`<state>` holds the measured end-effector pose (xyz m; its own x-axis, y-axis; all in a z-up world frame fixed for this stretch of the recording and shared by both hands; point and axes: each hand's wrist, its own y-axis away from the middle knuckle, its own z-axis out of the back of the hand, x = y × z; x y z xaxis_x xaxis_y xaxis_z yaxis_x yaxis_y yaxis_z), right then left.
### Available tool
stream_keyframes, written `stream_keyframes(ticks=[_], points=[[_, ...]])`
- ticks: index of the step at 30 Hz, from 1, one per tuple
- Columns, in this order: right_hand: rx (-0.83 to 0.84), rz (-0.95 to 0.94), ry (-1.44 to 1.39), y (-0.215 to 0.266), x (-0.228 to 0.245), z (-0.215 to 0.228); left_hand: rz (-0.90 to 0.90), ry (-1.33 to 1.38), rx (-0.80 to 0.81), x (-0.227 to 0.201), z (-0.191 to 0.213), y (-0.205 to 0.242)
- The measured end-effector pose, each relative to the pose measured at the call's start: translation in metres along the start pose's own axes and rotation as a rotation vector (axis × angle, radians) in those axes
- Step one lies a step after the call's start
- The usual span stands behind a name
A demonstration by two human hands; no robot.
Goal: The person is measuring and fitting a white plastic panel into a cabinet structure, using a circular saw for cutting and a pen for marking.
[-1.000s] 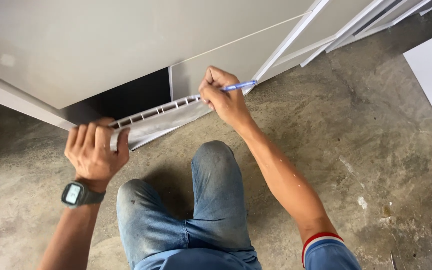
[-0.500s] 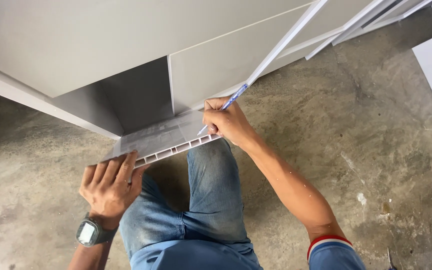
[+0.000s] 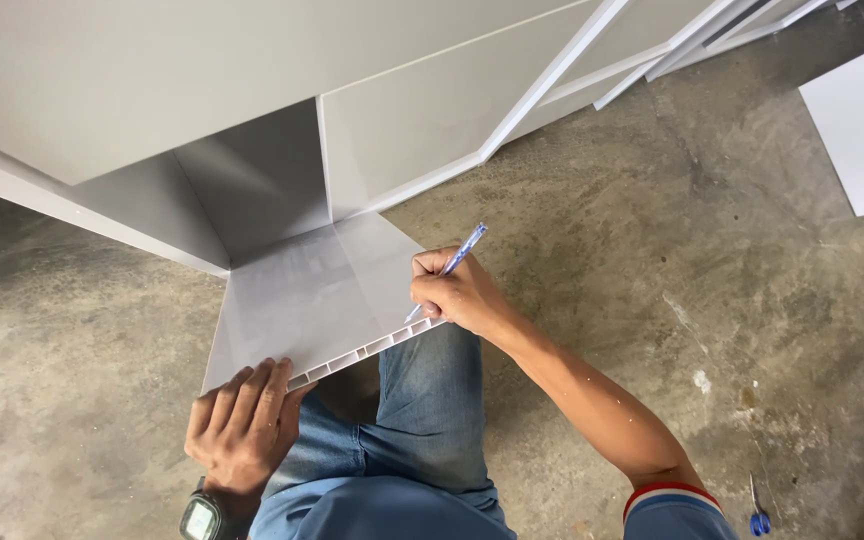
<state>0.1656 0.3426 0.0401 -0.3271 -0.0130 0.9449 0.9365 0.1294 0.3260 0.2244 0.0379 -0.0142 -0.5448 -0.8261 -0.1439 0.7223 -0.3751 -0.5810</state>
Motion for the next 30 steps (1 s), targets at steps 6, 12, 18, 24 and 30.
stream_keyframes(ticks=[6, 12, 18, 24, 30], points=[[-0.004, 0.000, 0.073, 0.006, -0.009, 0.001, 0.036, 0.023, 0.037, -0.006, -0.003, 0.017], [0.019, -0.007, 0.139, 0.007, -0.015, 0.004, 0.047, 0.017, 0.062, -0.009, -0.007, 0.026], [0.030, 0.006, 0.161, 0.011, -0.022, 0.004, 0.057, 0.008, 0.095, -0.011, -0.009, 0.035], [0.063, 0.009, 0.114, 0.013, -0.030, 0.006, 0.053, 0.017, 0.063, -0.014, -0.011, 0.037], [0.071, 0.057, 0.108, 0.015, -0.033, 0.006, 0.053, 0.009, 0.050, -0.014, -0.017, 0.045]])
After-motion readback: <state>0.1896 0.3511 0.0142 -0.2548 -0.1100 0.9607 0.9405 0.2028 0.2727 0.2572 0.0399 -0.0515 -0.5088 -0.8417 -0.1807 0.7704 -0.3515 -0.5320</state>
